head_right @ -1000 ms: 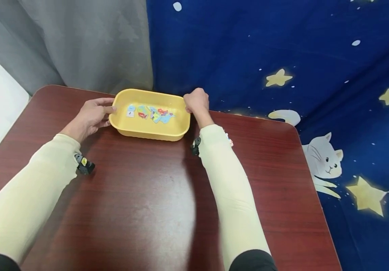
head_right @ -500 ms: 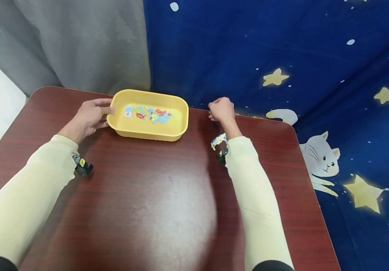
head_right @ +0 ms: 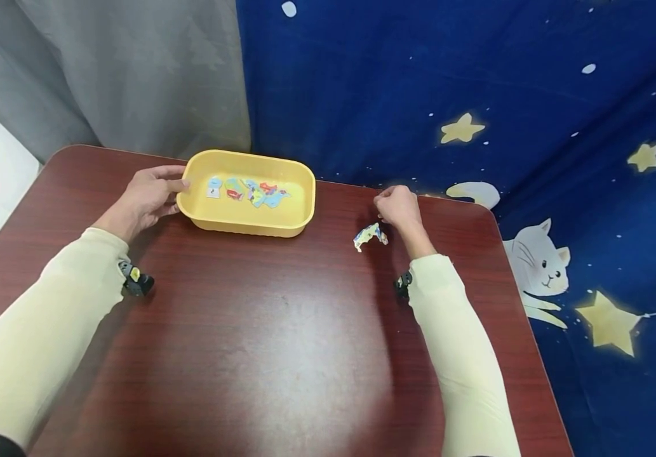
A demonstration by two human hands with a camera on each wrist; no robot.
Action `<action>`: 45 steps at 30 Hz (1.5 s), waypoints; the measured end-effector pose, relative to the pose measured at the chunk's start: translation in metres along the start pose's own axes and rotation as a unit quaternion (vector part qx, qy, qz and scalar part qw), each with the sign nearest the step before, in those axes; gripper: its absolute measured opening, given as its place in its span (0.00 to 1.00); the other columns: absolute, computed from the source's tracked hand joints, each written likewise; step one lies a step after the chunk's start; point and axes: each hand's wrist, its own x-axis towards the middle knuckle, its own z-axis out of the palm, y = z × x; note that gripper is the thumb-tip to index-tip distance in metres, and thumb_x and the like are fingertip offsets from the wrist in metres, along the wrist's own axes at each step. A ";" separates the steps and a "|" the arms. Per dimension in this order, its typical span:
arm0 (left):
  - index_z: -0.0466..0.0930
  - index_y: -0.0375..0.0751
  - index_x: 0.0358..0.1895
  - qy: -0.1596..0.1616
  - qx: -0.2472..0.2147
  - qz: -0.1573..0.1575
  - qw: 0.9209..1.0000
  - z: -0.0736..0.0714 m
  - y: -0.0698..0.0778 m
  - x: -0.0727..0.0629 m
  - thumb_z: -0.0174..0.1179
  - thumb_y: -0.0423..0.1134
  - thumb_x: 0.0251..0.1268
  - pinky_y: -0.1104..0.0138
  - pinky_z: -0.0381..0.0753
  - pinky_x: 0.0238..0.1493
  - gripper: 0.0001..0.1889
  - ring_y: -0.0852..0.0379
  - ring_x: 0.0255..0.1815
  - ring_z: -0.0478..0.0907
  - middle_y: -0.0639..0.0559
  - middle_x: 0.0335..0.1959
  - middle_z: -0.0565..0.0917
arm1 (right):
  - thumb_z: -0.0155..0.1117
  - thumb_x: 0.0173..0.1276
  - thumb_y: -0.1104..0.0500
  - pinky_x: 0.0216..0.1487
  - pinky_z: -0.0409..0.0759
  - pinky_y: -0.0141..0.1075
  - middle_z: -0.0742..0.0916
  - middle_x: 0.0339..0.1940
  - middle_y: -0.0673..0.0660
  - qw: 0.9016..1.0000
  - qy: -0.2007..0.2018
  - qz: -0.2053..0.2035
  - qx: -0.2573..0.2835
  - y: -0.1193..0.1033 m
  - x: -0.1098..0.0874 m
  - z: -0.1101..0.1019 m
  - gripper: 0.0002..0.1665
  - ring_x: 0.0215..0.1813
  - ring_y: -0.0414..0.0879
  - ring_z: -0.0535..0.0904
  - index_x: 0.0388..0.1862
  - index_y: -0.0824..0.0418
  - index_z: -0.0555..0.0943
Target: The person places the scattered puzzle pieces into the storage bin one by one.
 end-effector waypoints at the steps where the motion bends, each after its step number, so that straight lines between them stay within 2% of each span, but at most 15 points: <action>1: 0.65 0.51 0.72 0.000 0.001 0.002 1.000 0.000 0.000 0.000 0.55 0.43 0.72 0.73 0.82 0.31 0.27 0.61 0.36 0.80 0.46 0.54 0.74 | 0.54 0.67 0.59 0.38 0.86 0.42 0.87 0.38 0.67 1.000 -0.003 -0.002 -0.003 0.003 -0.001 -0.001 0.16 0.37 0.54 0.87 0.45 0.70 0.82; 5: 0.65 0.51 0.72 0.000 -0.002 -0.001 1.000 0.000 0.000 0.000 0.56 0.43 0.72 0.73 0.81 0.31 0.27 0.62 0.34 0.79 0.46 0.53 0.74 | 0.56 0.67 0.58 0.36 0.86 0.39 0.87 0.36 0.66 1.000 -0.012 -0.004 -0.024 0.014 -0.007 -0.003 0.15 0.34 0.51 0.87 0.44 0.69 0.82; 11: 0.64 0.50 0.72 -0.003 -0.005 -0.001 1.000 0.001 0.000 0.001 0.56 0.43 0.72 0.73 0.82 0.30 0.27 0.63 0.33 0.80 0.46 0.51 0.76 | 0.61 0.66 0.58 0.36 0.85 0.37 0.87 0.41 0.65 0.998 -0.022 0.009 -0.064 0.031 -0.013 -0.003 0.15 0.35 0.50 0.87 0.45 0.68 0.83; 17: 0.64 0.50 0.72 -0.003 -0.005 0.001 1.000 0.000 0.001 0.002 0.56 0.43 0.72 0.72 0.82 0.31 0.27 0.63 0.33 0.81 0.46 0.51 0.76 | 0.65 0.63 0.57 0.29 0.79 0.32 0.87 0.40 0.62 0.992 -0.022 0.015 -0.121 0.044 -0.016 0.002 0.16 0.27 0.43 0.83 0.46 0.66 0.83; 19: 0.64 0.50 0.72 -0.004 -0.004 0.002 1.000 0.000 0.001 0.002 0.56 0.43 0.72 0.72 0.82 0.31 0.27 0.63 0.33 0.81 0.46 0.52 0.75 | 0.66 0.62 0.56 0.34 0.79 0.35 0.87 0.40 0.62 0.989 -0.018 0.017 -0.143 0.046 -0.017 0.006 0.18 0.31 0.46 0.83 0.46 0.66 0.84; 22: 0.64 0.50 0.72 -0.001 -0.003 0.002 1.000 -0.001 0.001 0.002 0.56 0.43 0.72 0.73 0.82 0.30 0.27 0.63 0.33 0.80 0.46 0.51 0.75 | 0.67 0.60 0.54 0.47 0.79 0.44 0.87 0.44 0.62 0.986 -0.013 0.015 -0.167 0.050 -0.018 0.012 0.19 0.43 0.55 0.82 0.46 0.66 0.84; 24: 0.65 0.50 0.72 0.002 -0.003 0.001 1.000 -0.001 0.001 0.001 0.55 0.42 0.72 0.72 0.82 0.30 0.27 0.63 0.32 0.80 0.46 0.50 0.76 | 0.66 0.60 0.54 0.52 0.77 0.47 0.87 0.45 0.63 0.983 -0.006 0.005 -0.184 0.051 -0.018 0.015 0.18 0.48 0.59 0.80 0.43 0.65 0.85; 25: 0.65 0.50 0.72 0.003 -0.003 0.001 1.000 -0.001 0.000 0.001 0.55 0.42 0.72 0.72 0.82 0.29 0.26 0.63 0.31 0.80 0.46 0.50 0.76 | 0.66 0.60 0.55 0.51 0.77 0.48 0.87 0.42 0.62 0.981 0.000 0.000 -0.192 0.052 -0.018 0.017 0.14 0.47 0.59 0.79 0.38 0.64 0.86; 27: 0.65 0.50 0.72 0.002 -0.003 0.002 1.000 -0.001 0.000 0.001 0.55 0.42 0.72 0.72 0.82 0.29 0.26 0.63 0.31 0.81 0.46 0.49 0.77 | 0.62 0.59 0.58 0.42 0.76 0.46 0.84 0.29 0.60 0.979 0.008 -0.005 -0.201 0.052 -0.018 0.019 0.09 0.40 0.58 0.77 0.25 0.62 0.82; 29: 0.65 0.50 0.72 0.002 -0.006 0.004 1.000 -0.001 0.000 0.001 0.55 0.42 0.72 0.72 0.82 0.29 0.26 0.63 0.30 0.81 0.46 0.48 0.78 | 0.58 0.58 0.61 0.33 0.72 0.44 0.77 0.19 0.55 0.978 0.015 -0.009 -0.210 0.051 -0.019 0.021 0.13 0.33 0.55 0.72 0.14 0.58 0.75; 31: 0.65 0.49 0.72 0.001 -0.007 0.004 1.000 0.000 0.000 0.001 0.56 0.42 0.72 0.72 0.82 0.28 0.26 0.63 0.30 0.81 0.47 0.47 0.79 | 0.55 0.56 0.64 0.29 0.66 0.42 0.69 0.14 0.51 0.977 0.017 -0.003 -0.212 0.050 -0.019 0.022 0.18 0.30 0.53 0.67 0.09 0.54 0.66; 33: 0.65 0.49 0.72 0.002 -0.007 0.006 1.000 0.000 0.000 0.001 0.55 0.42 0.72 0.73 0.82 0.28 0.26 0.63 0.30 0.81 0.48 0.46 0.79 | 0.52 0.56 0.64 0.29 0.67 0.42 0.68 0.14 0.50 0.977 0.019 0.001 -0.212 0.049 -0.019 0.023 0.19 0.29 0.53 0.67 0.08 0.53 0.64; 39: 0.65 0.49 0.72 0.002 -0.006 0.007 1.000 0.000 0.000 0.002 0.55 0.41 0.72 0.72 0.82 0.28 0.26 0.64 0.30 0.81 0.49 0.44 0.79 | 0.46 0.59 0.64 0.37 0.76 0.47 0.75 0.19 0.57 0.977 0.023 0.012 -0.212 0.047 -0.017 0.025 0.18 0.31 0.56 0.73 0.09 0.56 0.64; 45: 0.65 0.48 0.72 0.001 -0.012 0.007 1.000 0.000 0.000 0.001 0.55 0.41 0.72 0.72 0.82 0.27 0.26 0.64 0.30 0.81 0.50 0.42 0.80 | 0.46 0.59 0.63 0.38 0.77 0.47 0.80 0.26 0.61 0.979 0.024 0.023 -0.203 0.044 -0.015 0.022 0.17 0.34 0.57 0.75 0.10 0.56 0.65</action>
